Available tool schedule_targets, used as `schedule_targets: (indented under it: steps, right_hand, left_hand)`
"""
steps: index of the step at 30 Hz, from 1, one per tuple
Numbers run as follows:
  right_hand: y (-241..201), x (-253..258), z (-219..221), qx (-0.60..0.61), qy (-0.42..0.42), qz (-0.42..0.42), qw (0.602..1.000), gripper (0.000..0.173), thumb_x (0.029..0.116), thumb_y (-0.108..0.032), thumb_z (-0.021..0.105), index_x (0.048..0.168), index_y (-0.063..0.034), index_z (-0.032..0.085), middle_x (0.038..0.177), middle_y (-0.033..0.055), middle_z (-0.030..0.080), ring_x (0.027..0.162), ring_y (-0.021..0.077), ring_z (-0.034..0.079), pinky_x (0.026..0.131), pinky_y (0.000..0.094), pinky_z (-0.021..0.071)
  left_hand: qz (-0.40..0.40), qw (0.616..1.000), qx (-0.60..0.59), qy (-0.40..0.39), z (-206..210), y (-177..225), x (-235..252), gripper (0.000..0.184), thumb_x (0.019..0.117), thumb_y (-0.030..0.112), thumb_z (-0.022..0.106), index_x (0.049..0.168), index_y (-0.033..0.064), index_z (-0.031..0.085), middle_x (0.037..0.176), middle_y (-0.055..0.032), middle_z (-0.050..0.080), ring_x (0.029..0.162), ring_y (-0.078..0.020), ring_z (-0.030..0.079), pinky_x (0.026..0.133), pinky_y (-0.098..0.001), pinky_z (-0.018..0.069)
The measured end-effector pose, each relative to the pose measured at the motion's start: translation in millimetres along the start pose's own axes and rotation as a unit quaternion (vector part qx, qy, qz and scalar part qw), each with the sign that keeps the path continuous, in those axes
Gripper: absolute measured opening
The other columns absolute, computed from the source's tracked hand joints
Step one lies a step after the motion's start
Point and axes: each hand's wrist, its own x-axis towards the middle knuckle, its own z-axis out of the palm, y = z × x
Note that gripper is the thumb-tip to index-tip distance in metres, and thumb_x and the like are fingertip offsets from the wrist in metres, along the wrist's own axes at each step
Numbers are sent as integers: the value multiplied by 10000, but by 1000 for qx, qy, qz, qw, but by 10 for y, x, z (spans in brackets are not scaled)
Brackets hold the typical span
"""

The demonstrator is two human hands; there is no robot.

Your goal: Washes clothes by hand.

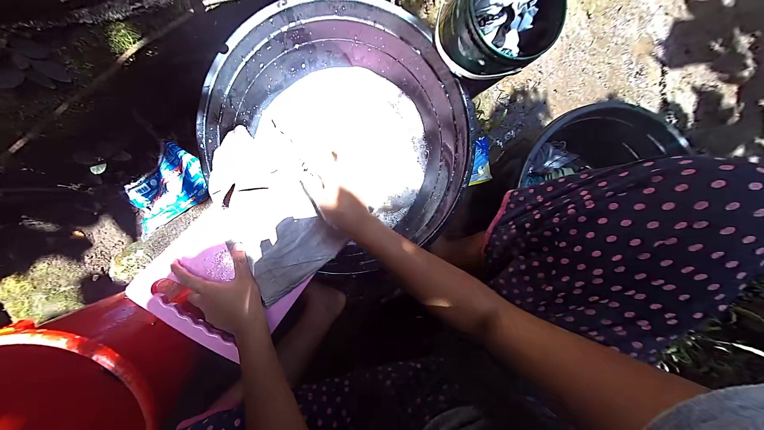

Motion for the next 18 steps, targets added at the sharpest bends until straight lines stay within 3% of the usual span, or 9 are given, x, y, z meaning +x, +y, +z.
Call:
schedule_targets:
  steps: [1,4,5,7,10,12,14,16,18]
  right_hand:
    - [-267,-272,177,-11,-15,-106,994,271,1037,-249,567,1095,-59,751,1107,164,727,1064,356,679,918,534,534]
    - [26,-471,423,-38,14,-268,963,293,979,-230,636,1247,-241,753,1282,144,703,1089,395,671,843,524,556]
    - [379,-332,361,-64,40,-220,973,279,997,-248,609,1228,-220,762,1234,172,719,1118,405,685,892,549,563]
    - [1051,92,47,-109,40,-32,993,364,1052,-270,479,1279,-106,710,1376,228,625,1261,401,608,1032,572,471]
    - [1073,480,-272,-97,46,228,968,438,1100,-334,402,1453,-155,588,1515,228,477,1292,415,554,1023,560,465]
    - [395,200,-135,-18,38,150,988,367,1083,-264,465,1274,-37,681,1270,263,635,1187,412,613,1001,550,481]
    - [-369,-437,204,32,-25,-49,998,251,1030,-210,542,1096,-87,751,1111,173,718,1075,377,660,898,546,525]
    - [-499,-844,509,42,6,-236,971,312,955,-200,641,1235,-264,763,1307,117,697,1035,364,667,782,482,545]
    - [39,-748,479,-6,45,-227,973,356,963,-223,653,1308,-276,723,1353,144,667,1052,392,679,783,514,557]
  left_hand:
    - [1,1000,-5,0,-11,0,0,984,917,537,708,1638,100,202,1461,-333,484,1245,-464,583,994,-555,495]
    - [0,1000,-9,-4,-16,9,-2,991,911,512,720,1639,98,192,1482,-331,465,1273,-469,561,1006,-562,484]
    - [-1,1000,-8,-7,-20,13,-2,999,911,519,718,1641,100,180,1487,-331,456,1276,-470,558,1006,-562,486]
    - [-4,1000,-5,-10,-32,22,-6,1003,917,525,713,1643,105,164,1485,-329,458,1267,-467,567,1001,-563,491]
    - [-6,1000,2,0,-7,8,0,1002,914,538,715,1643,115,173,1464,-322,484,1228,-460,595,970,-560,507]
    - [-3,1000,-1,-2,-2,24,-4,997,918,526,716,1643,109,172,1474,-326,473,1246,-464,583,987,-565,497]
    - [-3,1000,-4,-6,-10,12,-15,961,930,444,727,1642,112,173,1479,-322,468,1259,-462,570,1000,-559,491]
    - [-7,1000,2,-12,-29,21,-18,901,943,300,707,1643,124,168,1484,-322,462,1253,-467,575,982,-564,504]
    - [-4,1000,1,-12,-30,11,4,956,938,456,712,1647,125,162,1499,-319,449,1259,-458,574,991,-553,499]
